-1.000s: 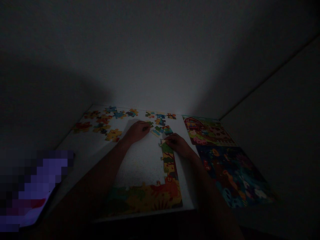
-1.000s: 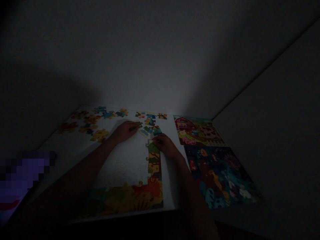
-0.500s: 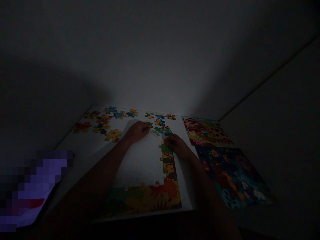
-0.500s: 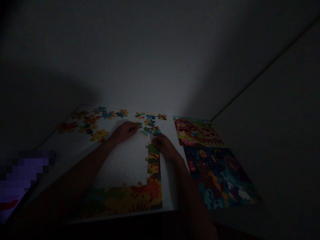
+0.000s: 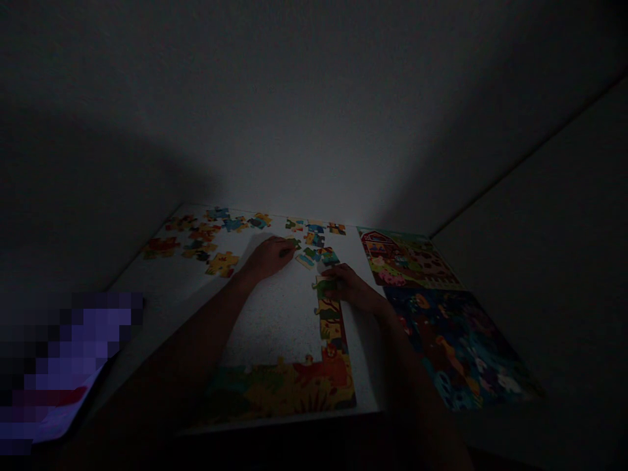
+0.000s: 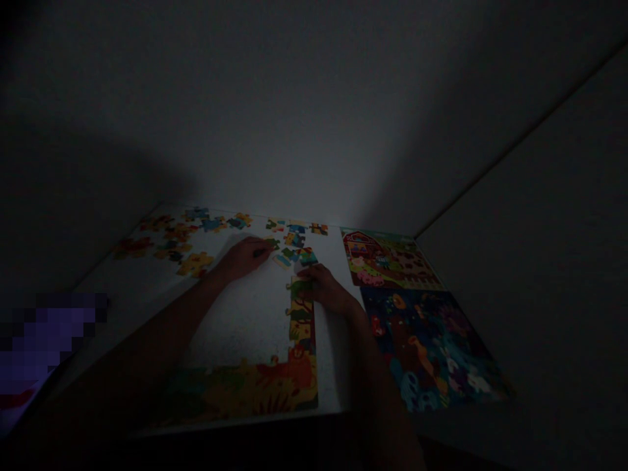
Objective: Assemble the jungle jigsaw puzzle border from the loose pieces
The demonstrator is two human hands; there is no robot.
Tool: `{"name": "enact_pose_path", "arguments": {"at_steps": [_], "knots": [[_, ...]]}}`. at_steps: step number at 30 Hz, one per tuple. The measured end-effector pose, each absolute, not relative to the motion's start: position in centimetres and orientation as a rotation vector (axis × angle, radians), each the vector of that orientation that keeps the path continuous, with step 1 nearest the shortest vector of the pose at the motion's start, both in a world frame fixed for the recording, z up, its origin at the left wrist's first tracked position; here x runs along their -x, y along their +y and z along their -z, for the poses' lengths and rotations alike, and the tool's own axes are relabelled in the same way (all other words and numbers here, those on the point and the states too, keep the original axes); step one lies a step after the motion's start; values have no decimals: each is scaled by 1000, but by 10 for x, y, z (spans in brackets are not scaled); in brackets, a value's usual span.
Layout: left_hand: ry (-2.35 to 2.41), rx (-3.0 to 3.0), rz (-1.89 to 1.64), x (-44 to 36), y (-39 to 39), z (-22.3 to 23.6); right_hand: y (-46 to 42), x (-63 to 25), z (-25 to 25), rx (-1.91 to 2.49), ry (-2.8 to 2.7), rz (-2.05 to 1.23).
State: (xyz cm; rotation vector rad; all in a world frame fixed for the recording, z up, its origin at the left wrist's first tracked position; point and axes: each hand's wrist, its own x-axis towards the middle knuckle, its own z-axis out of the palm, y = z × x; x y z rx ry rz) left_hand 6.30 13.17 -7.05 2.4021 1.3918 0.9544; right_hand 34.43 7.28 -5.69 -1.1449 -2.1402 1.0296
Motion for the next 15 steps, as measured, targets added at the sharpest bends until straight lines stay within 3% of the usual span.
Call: {"name": "enact_pose_path", "arguments": {"at_steps": [15], "knots": [[1376, -2420, -953, -63, 133, 72, 72, -342, 59, 1212, -2199, -927]]}}
